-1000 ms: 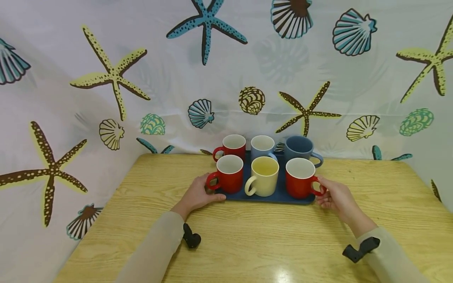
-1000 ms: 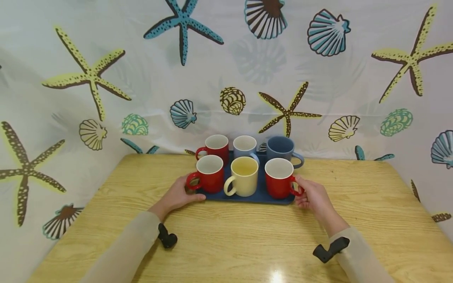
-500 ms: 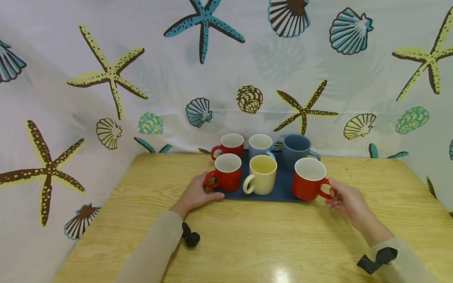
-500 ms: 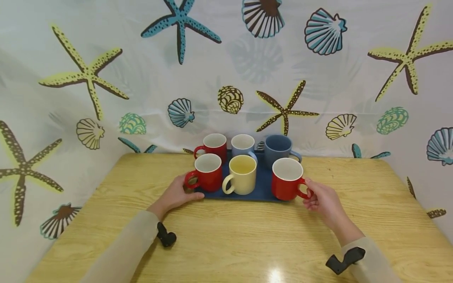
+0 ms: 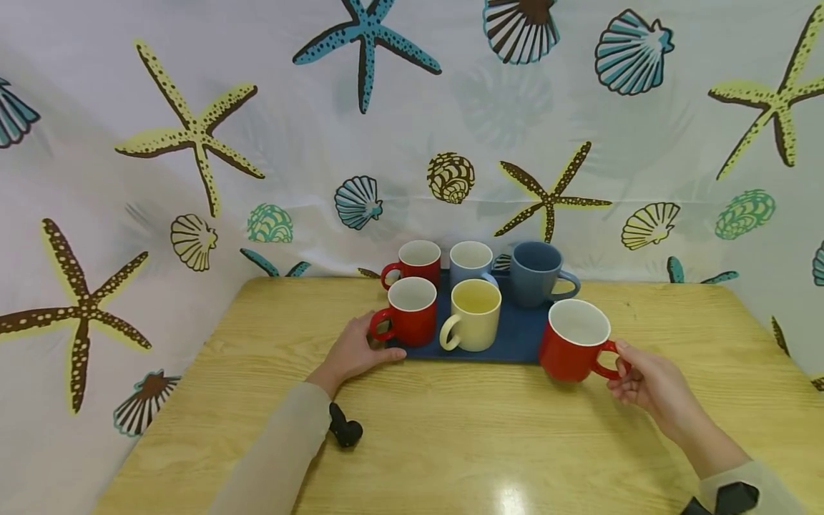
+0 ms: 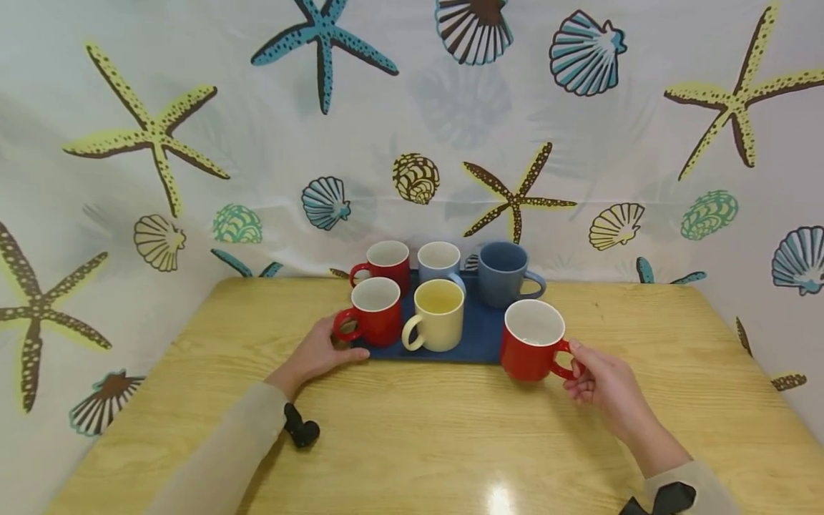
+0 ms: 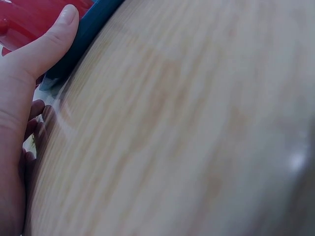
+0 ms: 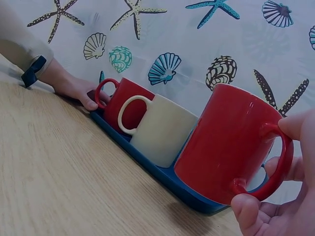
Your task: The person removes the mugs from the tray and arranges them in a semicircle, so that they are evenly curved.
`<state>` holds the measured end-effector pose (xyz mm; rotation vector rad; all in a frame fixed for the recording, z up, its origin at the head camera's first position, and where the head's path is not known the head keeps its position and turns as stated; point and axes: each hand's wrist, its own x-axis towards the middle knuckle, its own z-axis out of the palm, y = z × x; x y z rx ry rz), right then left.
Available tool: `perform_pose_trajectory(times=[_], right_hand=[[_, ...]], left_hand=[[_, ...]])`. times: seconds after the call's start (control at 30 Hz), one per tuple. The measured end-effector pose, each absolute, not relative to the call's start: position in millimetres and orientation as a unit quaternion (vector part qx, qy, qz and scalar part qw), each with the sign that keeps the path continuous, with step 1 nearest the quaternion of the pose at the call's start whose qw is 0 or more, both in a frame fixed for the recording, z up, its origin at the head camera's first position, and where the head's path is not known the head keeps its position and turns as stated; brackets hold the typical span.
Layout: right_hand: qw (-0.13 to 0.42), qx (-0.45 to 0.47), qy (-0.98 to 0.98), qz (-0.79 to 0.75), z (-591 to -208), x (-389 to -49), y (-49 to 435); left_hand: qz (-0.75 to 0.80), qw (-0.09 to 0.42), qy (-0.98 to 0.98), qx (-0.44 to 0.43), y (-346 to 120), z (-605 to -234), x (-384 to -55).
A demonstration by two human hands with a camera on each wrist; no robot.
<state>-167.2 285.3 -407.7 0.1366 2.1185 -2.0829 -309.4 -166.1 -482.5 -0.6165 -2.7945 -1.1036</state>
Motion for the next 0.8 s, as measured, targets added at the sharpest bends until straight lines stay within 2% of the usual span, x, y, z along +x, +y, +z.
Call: perform_pose_trajectory(times=[0.5, 0.8], right_hand=[[0.101, 0.02, 0.701, -0.706, -400, -128, 296], [0.107, 0.035, 0.7, -0.705, -403, -106, 303]], left_hand=[[-0.344, 0.035, -0.918, -0.193, -167, -484, -312], [-0.355, 0.038, -0.913, -0.2, -166, -483, -311]])
